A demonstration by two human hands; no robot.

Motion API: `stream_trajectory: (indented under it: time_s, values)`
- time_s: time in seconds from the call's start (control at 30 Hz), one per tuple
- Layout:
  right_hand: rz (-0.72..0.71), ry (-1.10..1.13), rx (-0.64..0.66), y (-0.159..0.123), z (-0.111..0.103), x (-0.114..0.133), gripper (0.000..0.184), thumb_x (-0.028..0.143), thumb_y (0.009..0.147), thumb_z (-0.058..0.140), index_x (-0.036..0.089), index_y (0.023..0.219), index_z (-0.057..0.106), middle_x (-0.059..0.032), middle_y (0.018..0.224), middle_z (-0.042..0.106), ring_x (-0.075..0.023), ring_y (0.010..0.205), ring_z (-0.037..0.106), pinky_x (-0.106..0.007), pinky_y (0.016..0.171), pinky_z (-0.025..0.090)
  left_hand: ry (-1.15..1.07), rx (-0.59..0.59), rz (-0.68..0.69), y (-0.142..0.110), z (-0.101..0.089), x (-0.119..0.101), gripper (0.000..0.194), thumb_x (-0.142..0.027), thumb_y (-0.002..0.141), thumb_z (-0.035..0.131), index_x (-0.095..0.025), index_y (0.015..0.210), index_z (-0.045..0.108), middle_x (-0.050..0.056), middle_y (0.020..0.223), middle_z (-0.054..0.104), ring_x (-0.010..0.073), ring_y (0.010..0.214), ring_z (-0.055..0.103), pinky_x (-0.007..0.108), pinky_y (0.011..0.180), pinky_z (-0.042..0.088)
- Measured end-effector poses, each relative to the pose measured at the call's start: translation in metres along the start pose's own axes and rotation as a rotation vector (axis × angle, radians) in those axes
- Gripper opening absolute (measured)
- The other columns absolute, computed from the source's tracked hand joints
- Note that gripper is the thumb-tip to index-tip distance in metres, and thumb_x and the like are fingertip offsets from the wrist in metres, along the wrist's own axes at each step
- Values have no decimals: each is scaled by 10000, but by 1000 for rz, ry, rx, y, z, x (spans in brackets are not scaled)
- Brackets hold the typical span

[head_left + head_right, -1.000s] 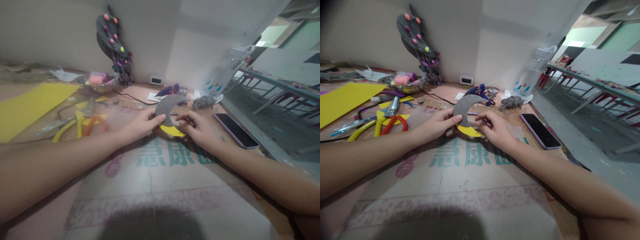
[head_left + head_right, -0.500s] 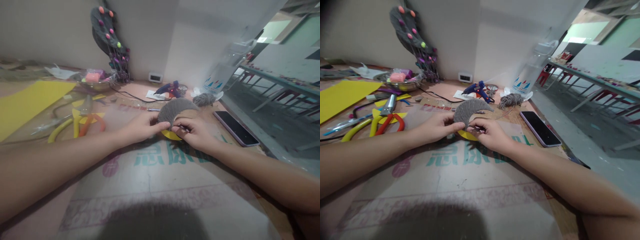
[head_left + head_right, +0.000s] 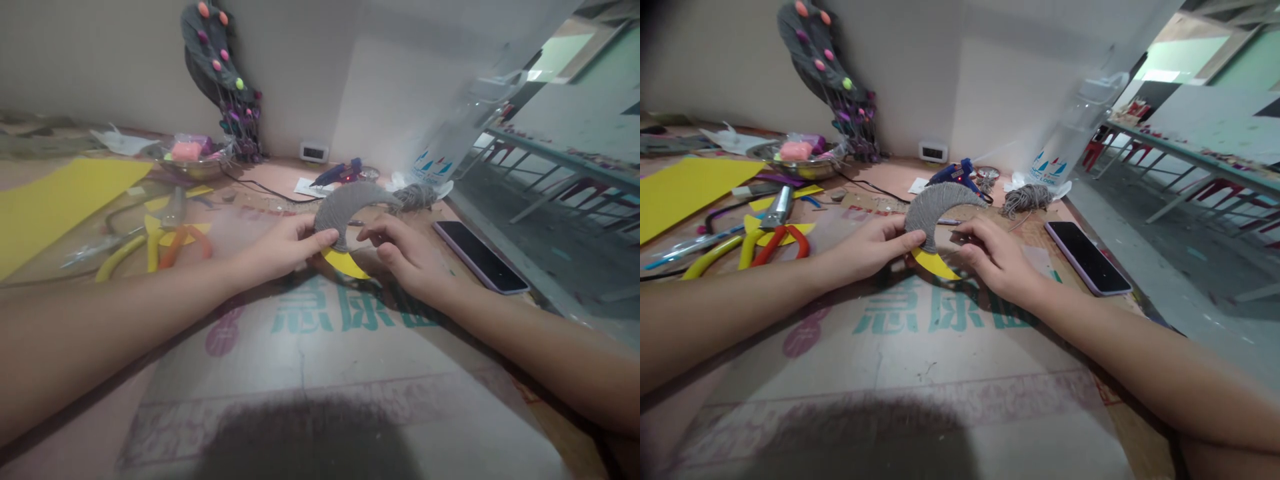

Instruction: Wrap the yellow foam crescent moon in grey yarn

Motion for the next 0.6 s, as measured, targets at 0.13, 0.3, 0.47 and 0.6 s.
stream_trajectory:
  time_s: [0.13, 0.3, 0.47, 0.6]
  values:
    - [-56, -173, 15, -2, 0, -2, 321, 417, 1014, 449, 188, 1118, 649, -120, 1054, 712, -242, 951, 648, -359, 802, 465, -32, 6, 63, -1, 0, -5, 319, -481, 909, 598, -164, 876, 590, -35, 607, 514, 79, 466, 438, 212, 433, 337]
    - [-228, -348, 46, -4, 5, 10, 322, 344, 1031, 430, 162, 1106, 684, -97, 905, 726, -219, 831, 637, -330, 729, 454, -29, 29, 91, 0, 1, -6, 310, -458, 928, 570, -150, 919, 603, -51, 585, 516, 74, 470, 441, 196, 465, 360]
    - [-307, -424, -2, -6, 4, 17, 299, 310, 1022, 466, 129, 1097, 691, -98, 884, 723, -207, 799, 628, -311, 706, 453, -43, 26, 87, 0, 1, -5, 282, -432, 934, 564, -153, 906, 599, -55, 575, 524, 74, 482, 444, 195, 508, 390]
    - [-337, -452, -12, -5, 3, 21, 285, 297, 1013, 485, 116, 1082, 695, -101, 865, 717, -201, 767, 621, -301, 672, 448, -33, 28, 86, 0, 2, -4, 284, -433, 936, 557, -155, 892, 592, -58, 569, 518, 73, 479, 439, 194, 503, 381]
Point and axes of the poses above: each hand's wrist, its own y-axis towards the middle knuckle, its own z-axis out of the palm, x = y × z, the point moved 7 cm from there along y, towards the middle knuckle
